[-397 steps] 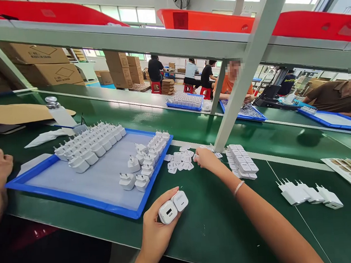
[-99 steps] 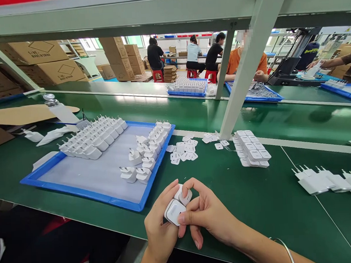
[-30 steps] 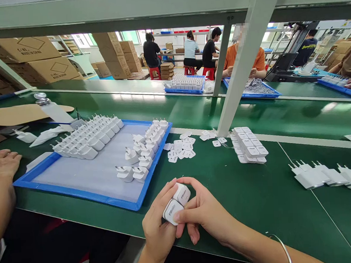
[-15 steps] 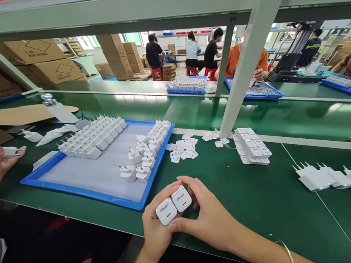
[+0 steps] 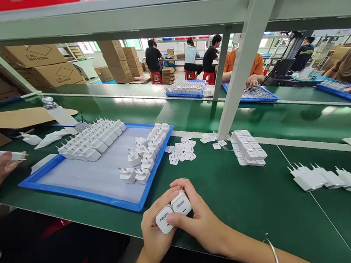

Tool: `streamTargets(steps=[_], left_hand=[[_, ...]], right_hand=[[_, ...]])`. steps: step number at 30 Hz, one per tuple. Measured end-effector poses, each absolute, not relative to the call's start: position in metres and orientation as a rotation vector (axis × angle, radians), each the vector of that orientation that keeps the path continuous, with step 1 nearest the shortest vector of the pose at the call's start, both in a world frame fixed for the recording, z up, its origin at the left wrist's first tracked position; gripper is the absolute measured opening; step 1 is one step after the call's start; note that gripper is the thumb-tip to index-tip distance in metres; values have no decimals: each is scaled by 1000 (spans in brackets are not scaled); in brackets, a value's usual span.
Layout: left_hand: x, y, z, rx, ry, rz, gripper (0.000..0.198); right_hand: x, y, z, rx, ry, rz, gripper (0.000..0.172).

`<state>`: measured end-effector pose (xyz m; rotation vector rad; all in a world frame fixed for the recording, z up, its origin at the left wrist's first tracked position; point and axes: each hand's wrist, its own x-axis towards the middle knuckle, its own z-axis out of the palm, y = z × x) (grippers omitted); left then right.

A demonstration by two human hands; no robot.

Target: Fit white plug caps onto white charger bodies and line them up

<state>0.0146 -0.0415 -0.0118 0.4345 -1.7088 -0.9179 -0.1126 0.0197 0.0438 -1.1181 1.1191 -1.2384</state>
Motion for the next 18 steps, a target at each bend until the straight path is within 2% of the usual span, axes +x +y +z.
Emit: streamTargets(steps=[2, 5, 10, 14, 16, 18], left_hand=[[14, -41, -13, 407, -1711, -857, 48], [14, -41, -15, 419, -1705, -795, 50], [14, -41, -17, 325, -1791, -685, 48], [11, -35, -18, 339, -1792, -633, 47], [13, -34, -15, 309, -1809, -671, 50], [23, -37, -7, 314, -1869, -748, 50]], right_hand=[[-108, 19, 42, -1098, 1109, -1347, 38], [-103, 18, 41, -1066, 1082, -1380, 35], [-101, 17, 38, -999, 1035, -1415, 48], [-103, 20, 33, -1075, 1098, -1430, 48], [-107, 25, 29, -1108, 1077, -1389, 64], [-113, 29, 26, -1179, 1011, -1318, 92]])
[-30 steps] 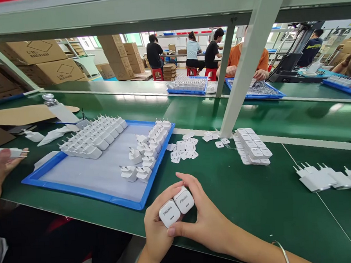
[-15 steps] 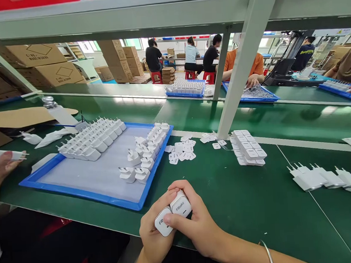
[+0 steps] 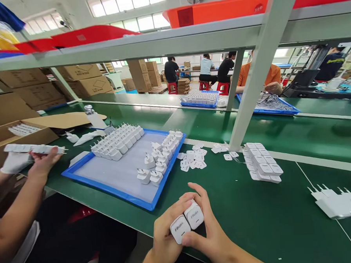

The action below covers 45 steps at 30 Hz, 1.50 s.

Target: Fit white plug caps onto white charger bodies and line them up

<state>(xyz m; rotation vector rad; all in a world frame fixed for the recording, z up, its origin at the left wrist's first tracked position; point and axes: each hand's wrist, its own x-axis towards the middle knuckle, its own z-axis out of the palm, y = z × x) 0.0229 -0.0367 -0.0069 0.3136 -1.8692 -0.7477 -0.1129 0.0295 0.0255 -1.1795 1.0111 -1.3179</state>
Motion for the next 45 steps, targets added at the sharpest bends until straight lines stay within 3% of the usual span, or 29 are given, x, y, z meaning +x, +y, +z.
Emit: streamTargets(steps=[2, 3, 7, 10, 17, 23, 31, 37, 45], left_hand=[[42, -45, 9, 418, -1960, -742, 48], [54, -50, 19, 512, -2020, -672, 47], [98, -81, 71, 1108, -2532, -142, 59], [101, -104, 98, 1614, -2944, 140, 52], [63, -125, 98, 1686, -3008, 229, 13], [55, -123, 108, 1599, -3066, 226, 35], [104, -144, 120, 1664, -2950, -138, 53], [136, -168, 108, 1686, -2751, -720, 86], [142, -175, 87, 1399, -2540, -1146, 89]], right_hand=[[-120, 33, 23, -1308, 970, -1292, 107], [-123, 33, 23, -1371, 973, -1299, 105], [-126, 30, 19, -1390, 1019, -1349, 79], [-120, 26, 13, -1245, 1025, -1295, 68], [-107, 28, 3, -1196, 1050, -1183, 57], [-108, 29, 4, -1187, 1072, -1169, 48], [-105, 30, 5, -1180, 1098, -1160, 40], [-103, 29, 2, -1202, 1129, -1147, 40], [-99, 27, -3, -1197, 1138, -1194, 44]])
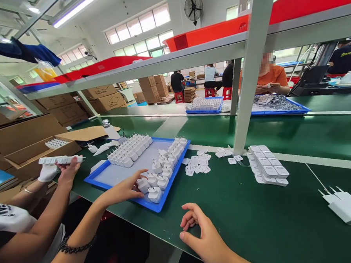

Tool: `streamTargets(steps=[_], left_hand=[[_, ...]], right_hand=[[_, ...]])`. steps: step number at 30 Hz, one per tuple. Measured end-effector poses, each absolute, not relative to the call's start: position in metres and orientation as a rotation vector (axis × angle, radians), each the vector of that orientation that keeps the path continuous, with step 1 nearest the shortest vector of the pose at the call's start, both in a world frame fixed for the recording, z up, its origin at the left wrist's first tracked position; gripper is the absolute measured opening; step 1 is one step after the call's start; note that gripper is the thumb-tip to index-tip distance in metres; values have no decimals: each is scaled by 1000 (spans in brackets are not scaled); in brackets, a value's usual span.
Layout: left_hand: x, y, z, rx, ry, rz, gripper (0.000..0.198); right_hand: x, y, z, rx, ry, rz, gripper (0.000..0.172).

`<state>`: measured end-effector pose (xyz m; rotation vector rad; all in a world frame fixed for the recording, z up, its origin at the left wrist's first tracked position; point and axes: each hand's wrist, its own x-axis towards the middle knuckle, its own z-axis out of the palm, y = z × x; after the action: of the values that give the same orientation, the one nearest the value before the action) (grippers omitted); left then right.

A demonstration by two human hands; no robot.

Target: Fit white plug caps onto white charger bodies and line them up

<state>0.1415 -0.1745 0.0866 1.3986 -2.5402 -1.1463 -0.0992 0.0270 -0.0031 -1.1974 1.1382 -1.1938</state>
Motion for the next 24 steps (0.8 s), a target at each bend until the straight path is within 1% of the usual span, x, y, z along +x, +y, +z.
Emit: streamTargets(steps=[3, 6, 9, 11, 15, 20, 24], left_hand=[[140, -170, 87, 1286, -2491, -1301, 88], [141, -169, 90, 1241, -2492, -1313, 78], [141, -177, 96, 1281, -2492, -1182, 65], [133, -185, 102, 1297, -2447, -1036, 59], [90, -203, 108, 1284, -2401, -752, 57], [23, -222, 100, 1320, -2631, -602, 39], [-2, -228, 91, 1450, -2688, -506, 35]], right_hand=[[-99, 27, 1, -1197, 1162, -1161, 42], [-99, 27, 3, -1217, 1184, -1149, 40], [-99, 27, 4, -1225, 1195, -1147, 37], [-99, 27, 5, -1228, 1202, -1142, 34], [-100, 26, 4, -1244, 1218, -1151, 29], [-102, 25, 1, -1203, 1178, -1177, 29], [-103, 24, -3, -1215, 1174, -1175, 29]])
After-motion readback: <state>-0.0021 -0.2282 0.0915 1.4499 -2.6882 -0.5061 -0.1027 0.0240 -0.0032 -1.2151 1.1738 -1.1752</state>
